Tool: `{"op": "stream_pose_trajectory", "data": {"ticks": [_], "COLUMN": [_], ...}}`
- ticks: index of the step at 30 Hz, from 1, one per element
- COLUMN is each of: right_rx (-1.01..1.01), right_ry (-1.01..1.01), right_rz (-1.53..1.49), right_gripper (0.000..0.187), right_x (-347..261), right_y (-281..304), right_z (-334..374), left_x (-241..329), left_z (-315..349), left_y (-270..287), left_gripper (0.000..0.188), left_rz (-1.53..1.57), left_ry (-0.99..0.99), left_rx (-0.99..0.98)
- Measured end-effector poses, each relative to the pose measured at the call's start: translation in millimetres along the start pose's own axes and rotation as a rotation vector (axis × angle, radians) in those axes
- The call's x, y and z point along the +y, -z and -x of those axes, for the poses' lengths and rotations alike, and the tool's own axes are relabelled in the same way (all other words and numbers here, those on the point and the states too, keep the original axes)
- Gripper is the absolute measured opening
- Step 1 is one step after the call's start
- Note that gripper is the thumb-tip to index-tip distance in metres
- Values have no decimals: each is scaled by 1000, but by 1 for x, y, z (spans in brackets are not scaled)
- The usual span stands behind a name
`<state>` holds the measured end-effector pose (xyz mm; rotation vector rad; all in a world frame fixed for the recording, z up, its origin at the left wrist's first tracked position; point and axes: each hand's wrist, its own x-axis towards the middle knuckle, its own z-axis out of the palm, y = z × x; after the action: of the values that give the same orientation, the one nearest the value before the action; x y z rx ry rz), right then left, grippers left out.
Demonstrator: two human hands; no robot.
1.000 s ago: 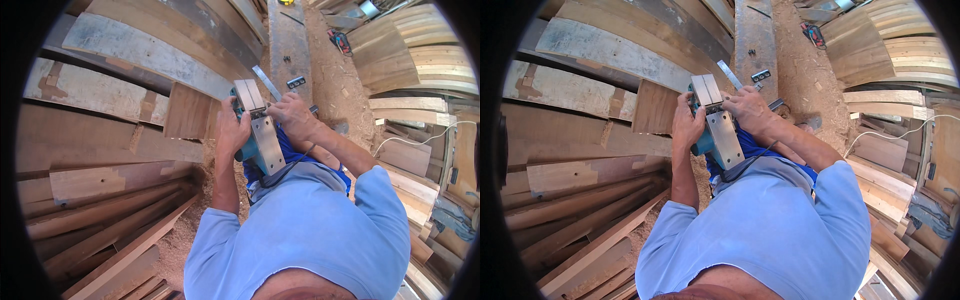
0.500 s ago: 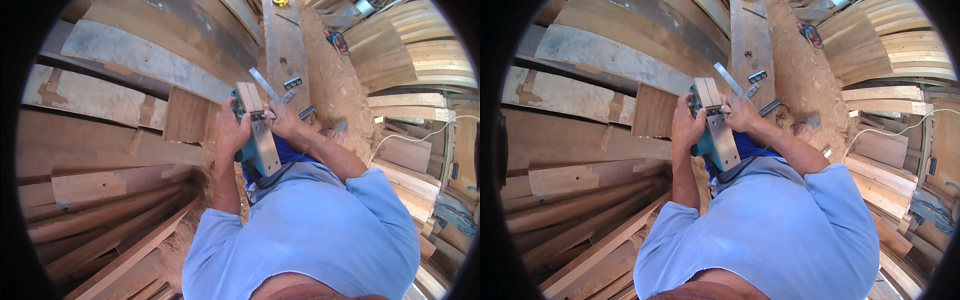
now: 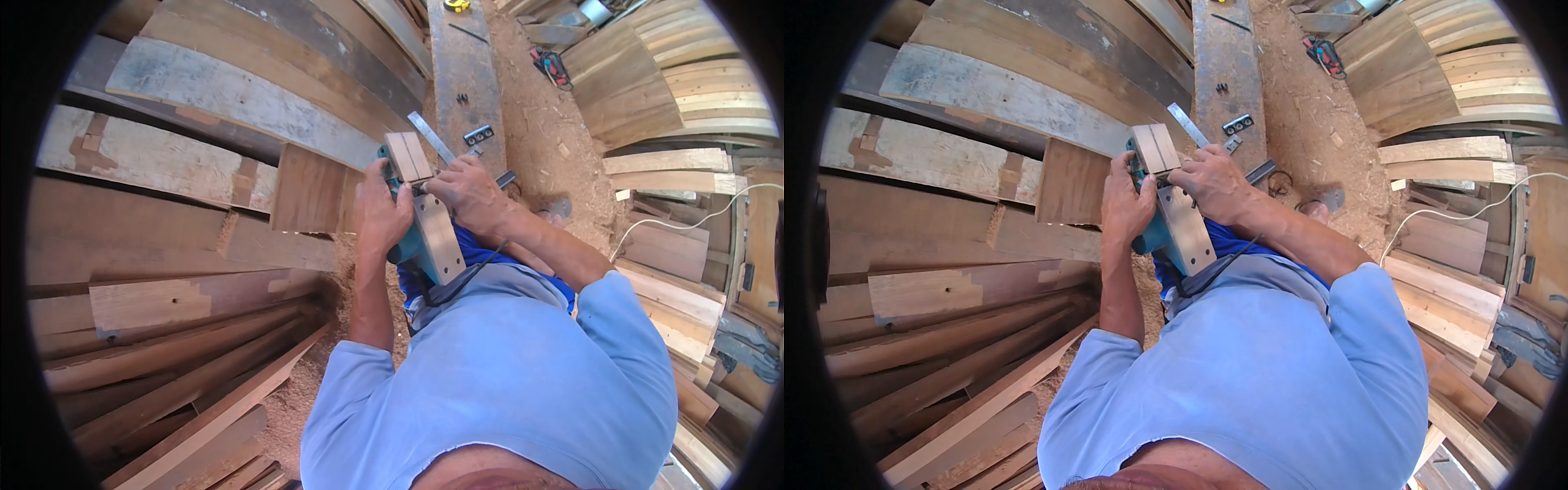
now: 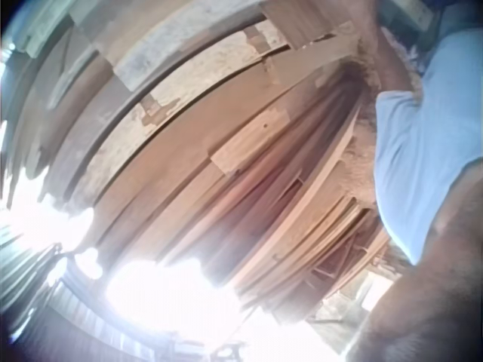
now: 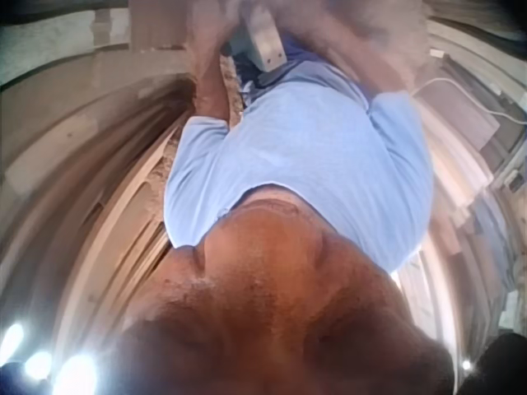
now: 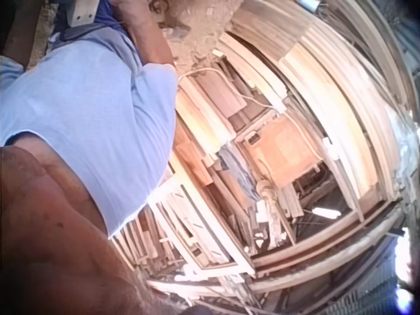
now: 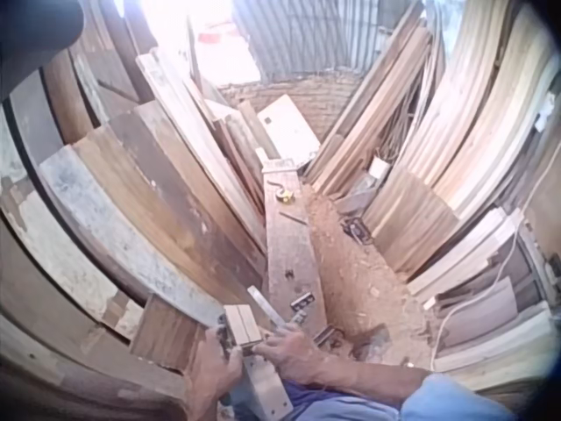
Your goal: The person adjusts the blade depth on an electric planer by turning a knob and aligning a small wooden block against the base plate.
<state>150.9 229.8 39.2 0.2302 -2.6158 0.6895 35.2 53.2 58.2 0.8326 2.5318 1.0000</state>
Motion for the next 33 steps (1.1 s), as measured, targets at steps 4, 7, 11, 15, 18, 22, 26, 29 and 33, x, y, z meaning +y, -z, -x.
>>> {"op": "stream_pose_trajectory", "data": {"ticks": [4,7,11,15,18,22,26,29,33], "right_rx": [-68,-99,-90,-60,-122,-152,-223,-125,-68], "right_ry": [-487,-666,-688,-198,-64,-38,-394,-547,-723], "right_rz": [-304,-537,-637,-181,-22,-52,-273,-343,-520], "right_gripper": [20,19,20,30,31,21,13,22,20], "right_x": [-8,-11,-23,-22,-23,-15,-31,-28,-31], "right_y": [-22,-14,6,12,12,9,-6,-8,-13], "right_z": [4,8,8,-1,-11,-12,-20,-15,-12], "left_x": [0,-2,-13,-11,-7,-3,-1,6,6], "left_z": [0,1,1,-1,-1,-3,9,8,12], "left_y": [0,0,-5,-2,0,-6,2,-5,-10], "left_gripper": [54,55,54,52,53,54,58,61,60], "left_rz": [18,25,62,67,51,19,-48,-45,-70], "left_ry": [8,0,-50,-36,-30,-69,-35,-70,-92], "left_rx": [-10,3,17,5,-2,30,24,50,89]}}
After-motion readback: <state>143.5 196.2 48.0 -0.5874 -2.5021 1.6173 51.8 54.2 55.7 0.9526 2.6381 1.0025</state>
